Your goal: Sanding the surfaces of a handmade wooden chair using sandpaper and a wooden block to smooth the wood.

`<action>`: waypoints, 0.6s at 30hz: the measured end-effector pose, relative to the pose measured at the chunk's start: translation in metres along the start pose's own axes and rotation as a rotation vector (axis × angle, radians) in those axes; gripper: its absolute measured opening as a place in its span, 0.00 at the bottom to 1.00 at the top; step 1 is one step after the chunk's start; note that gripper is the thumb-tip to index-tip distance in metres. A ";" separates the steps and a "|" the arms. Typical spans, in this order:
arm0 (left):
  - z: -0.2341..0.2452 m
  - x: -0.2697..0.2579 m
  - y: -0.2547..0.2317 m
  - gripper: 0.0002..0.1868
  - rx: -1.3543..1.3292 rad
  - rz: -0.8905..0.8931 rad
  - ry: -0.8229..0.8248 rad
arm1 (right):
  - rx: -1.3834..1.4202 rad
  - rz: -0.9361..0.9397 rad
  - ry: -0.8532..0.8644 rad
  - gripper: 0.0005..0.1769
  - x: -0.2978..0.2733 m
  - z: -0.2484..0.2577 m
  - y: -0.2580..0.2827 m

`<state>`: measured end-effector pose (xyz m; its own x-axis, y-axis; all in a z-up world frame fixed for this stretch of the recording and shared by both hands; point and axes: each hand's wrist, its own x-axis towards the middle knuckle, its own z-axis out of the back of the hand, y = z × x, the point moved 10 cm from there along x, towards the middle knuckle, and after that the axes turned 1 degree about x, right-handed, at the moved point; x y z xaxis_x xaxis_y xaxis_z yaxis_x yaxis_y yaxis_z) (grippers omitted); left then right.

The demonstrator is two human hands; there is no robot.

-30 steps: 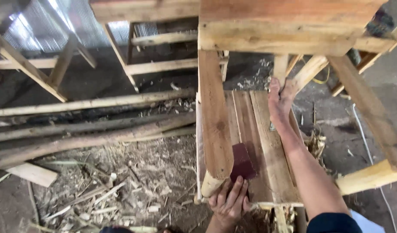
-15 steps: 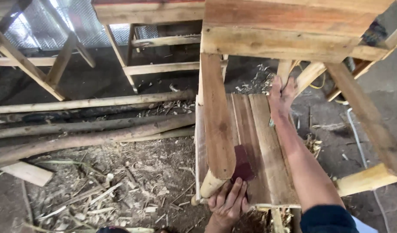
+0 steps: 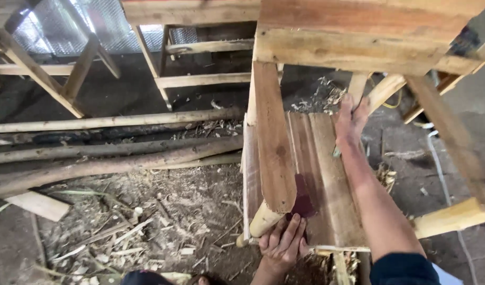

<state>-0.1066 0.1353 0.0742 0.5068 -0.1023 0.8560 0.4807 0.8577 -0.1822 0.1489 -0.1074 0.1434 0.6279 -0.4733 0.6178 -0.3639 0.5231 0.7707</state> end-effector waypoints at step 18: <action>0.003 0.005 -0.002 0.17 0.016 -0.005 -0.023 | -0.080 -0.115 0.093 0.22 -0.030 0.018 0.045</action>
